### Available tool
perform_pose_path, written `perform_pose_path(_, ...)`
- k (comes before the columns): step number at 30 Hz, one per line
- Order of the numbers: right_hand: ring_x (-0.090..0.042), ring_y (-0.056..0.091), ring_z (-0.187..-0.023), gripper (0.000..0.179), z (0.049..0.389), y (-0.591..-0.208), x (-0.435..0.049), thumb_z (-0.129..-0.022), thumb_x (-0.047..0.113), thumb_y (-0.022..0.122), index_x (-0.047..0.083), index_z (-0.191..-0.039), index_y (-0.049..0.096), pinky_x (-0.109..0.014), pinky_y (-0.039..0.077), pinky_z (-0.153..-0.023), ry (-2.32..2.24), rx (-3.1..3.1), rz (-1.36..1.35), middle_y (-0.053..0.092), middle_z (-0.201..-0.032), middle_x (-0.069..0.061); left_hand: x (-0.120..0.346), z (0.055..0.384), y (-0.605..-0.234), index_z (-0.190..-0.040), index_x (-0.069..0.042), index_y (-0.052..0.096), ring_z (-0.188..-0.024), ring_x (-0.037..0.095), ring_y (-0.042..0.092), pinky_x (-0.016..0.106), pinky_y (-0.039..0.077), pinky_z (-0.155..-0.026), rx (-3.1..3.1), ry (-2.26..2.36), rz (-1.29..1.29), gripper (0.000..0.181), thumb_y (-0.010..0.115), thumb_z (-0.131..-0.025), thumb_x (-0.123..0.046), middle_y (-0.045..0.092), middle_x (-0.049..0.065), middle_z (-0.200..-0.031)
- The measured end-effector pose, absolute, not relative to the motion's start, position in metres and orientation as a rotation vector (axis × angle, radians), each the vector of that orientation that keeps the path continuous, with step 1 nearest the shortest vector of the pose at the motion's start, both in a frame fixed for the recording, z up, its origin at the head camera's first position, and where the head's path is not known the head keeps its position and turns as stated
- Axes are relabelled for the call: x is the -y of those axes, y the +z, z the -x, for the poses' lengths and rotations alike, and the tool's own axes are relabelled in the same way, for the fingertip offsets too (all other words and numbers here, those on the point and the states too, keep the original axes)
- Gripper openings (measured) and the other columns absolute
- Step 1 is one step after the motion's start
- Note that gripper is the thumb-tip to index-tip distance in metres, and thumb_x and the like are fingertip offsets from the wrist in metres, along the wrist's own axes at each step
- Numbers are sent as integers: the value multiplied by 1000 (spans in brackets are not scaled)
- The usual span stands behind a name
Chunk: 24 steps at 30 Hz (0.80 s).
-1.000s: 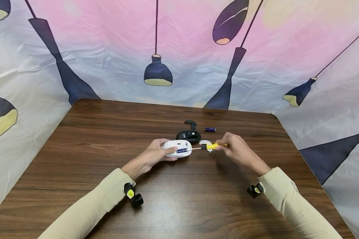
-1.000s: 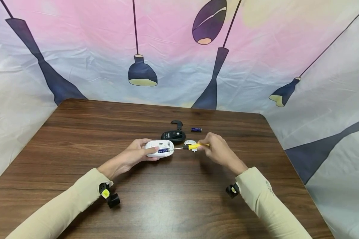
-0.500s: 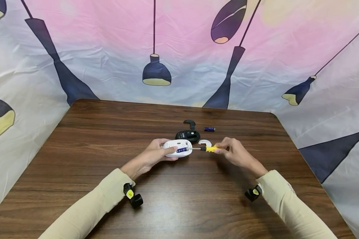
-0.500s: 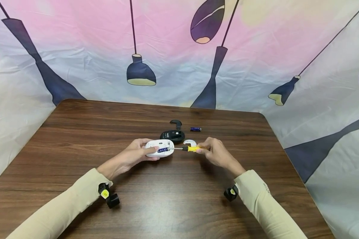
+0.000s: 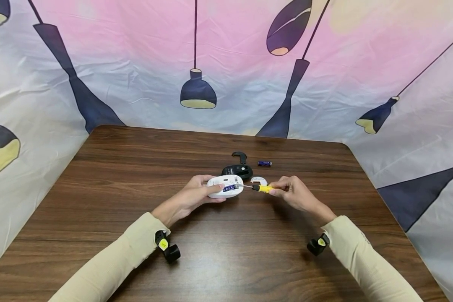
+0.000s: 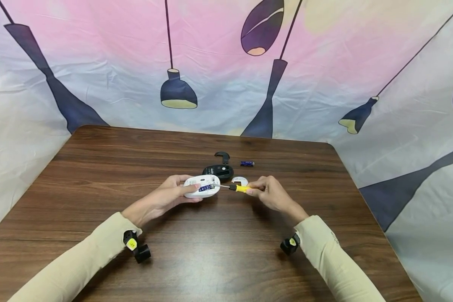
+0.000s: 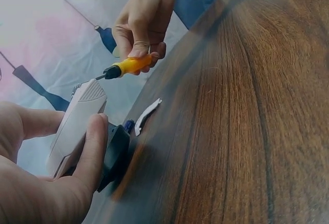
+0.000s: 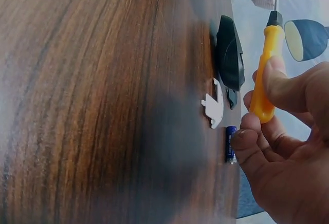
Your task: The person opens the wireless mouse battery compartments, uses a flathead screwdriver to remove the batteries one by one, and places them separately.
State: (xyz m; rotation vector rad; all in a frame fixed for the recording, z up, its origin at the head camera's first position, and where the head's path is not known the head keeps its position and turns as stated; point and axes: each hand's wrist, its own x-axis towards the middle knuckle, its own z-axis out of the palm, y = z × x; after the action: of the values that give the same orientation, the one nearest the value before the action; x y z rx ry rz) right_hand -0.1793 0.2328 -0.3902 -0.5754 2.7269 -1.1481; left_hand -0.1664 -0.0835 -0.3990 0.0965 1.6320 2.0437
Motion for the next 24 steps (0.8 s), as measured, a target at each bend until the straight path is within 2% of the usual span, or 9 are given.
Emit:
perform_pose_path(9,-19,51,-75,20,178,-393,-227,-94,6,72,-1,-113,76,-22,45,-61,-1203,-2663,606,70,-91,-7,74,165,-404,-137,19,40,-95,23,67,34,61,-88,-1634,2034,-100,46,59,-98,3,56,28,-123)
perform_pose_path(17,-18,49,-73,18,177,-383,-234,-94,9,73,2,-110,78,-24,43,-58,-1150,-2771,633,69,-89,-4,73,167,-403,-139,17,40,-98,25,66,35,61,-89,-1656,2046,-53,47,60,-98,3,53,30,-128)
perform_pose_path(24,-17,46,-70,21,176,-375,-241,-94,7,73,-2,-112,76,-23,38,-56,-1127,-2773,655,67,-89,-6,76,167,-402,-140,17,40,-100,26,66,36,61,-90,-1669,2049,-61,48,60,-99,2,53,31,-130)
